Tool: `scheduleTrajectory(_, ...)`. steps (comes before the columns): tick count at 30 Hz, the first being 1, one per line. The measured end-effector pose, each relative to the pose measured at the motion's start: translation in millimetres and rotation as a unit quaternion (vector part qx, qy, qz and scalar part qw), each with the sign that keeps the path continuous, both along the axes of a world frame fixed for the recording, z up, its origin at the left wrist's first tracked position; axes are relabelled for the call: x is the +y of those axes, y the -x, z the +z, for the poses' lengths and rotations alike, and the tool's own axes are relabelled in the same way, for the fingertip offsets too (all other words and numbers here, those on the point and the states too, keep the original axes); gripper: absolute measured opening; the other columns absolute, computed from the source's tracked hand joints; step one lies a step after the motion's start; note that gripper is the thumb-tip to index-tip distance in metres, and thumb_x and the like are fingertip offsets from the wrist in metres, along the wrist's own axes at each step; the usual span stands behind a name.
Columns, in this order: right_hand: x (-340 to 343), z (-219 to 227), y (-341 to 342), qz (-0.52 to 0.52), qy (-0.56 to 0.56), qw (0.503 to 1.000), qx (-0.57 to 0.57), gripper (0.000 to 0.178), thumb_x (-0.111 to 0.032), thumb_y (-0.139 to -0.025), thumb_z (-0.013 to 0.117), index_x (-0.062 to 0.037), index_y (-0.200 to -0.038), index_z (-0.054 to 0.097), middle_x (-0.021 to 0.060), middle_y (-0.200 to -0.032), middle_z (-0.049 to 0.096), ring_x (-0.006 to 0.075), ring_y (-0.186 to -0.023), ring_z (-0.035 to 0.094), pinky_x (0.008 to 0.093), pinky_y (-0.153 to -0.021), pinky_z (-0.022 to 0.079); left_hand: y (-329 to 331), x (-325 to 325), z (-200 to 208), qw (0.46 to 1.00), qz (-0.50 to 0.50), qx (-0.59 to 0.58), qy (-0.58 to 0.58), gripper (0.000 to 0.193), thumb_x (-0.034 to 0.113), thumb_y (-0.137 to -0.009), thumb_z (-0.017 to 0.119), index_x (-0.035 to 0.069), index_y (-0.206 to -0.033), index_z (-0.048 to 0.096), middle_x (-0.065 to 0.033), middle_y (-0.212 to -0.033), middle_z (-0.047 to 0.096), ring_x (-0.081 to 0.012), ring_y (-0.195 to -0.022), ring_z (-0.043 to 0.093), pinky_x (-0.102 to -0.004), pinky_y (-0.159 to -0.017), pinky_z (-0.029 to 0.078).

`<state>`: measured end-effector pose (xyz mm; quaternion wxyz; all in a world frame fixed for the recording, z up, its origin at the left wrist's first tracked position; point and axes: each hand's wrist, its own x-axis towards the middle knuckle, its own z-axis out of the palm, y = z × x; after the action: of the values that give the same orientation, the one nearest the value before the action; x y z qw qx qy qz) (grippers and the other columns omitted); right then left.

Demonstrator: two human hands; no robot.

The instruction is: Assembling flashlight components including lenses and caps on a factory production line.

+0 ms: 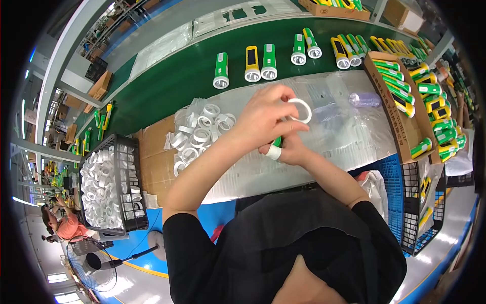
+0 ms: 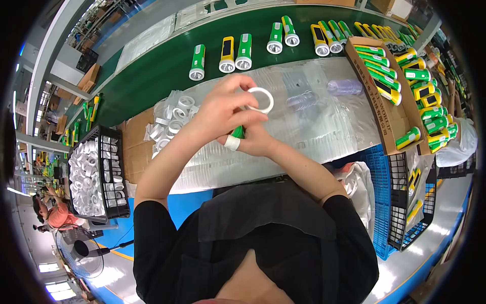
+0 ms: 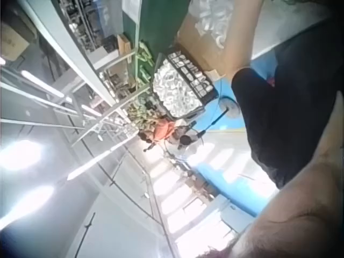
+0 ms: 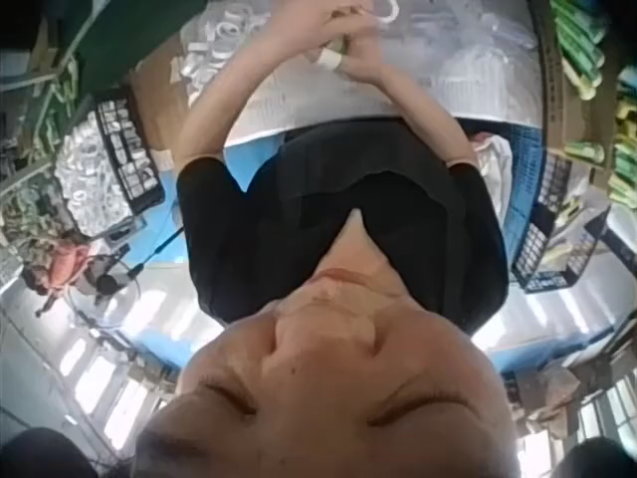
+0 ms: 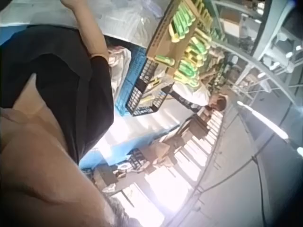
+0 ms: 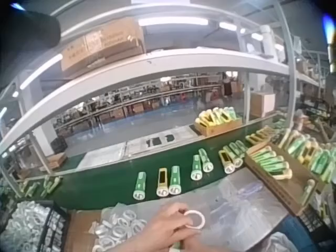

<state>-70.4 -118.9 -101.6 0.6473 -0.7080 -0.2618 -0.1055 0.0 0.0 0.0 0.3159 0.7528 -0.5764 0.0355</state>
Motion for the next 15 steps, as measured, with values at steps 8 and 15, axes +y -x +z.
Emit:
scheduleTrajectory(8,-3.0,-0.1,2.9,-0.013,-0.127,0.99,0.066,0.047,-0.018,-0.083,0.074,-0.0078,-0.122,0.049,0.0035,-0.11,0.056,0.0137,-0.101,0.053,0.0298,-0.088,0.044,30.0,43.7,-31.6,0.96,0.08,0.128,0.235,0.028,0.01,-0.069,0.081,0.002,-0.092,0.07,-0.0139,-0.112,0.057,-0.023,-0.098,0.057,-0.0335,-0.083,0.047)
scheduleTrajectory(15,-4.1,5.8,-1.3,0.025,-0.131,0.986,0.096,0.046,-0.019,-0.085,0.072,-0.0081,-0.124,0.048,0.0044,-0.111,0.054,0.0141,-0.103,0.052,0.0295,-0.089,0.043,34.6,53.9,-36.3,0.975,0.125,0.029,0.184,0.036,0.024,-0.062,0.086,0.007,-0.091,0.073,-0.0087,-0.104,0.059,-0.0202,-0.09,0.054,-0.0305,-0.07,0.041)
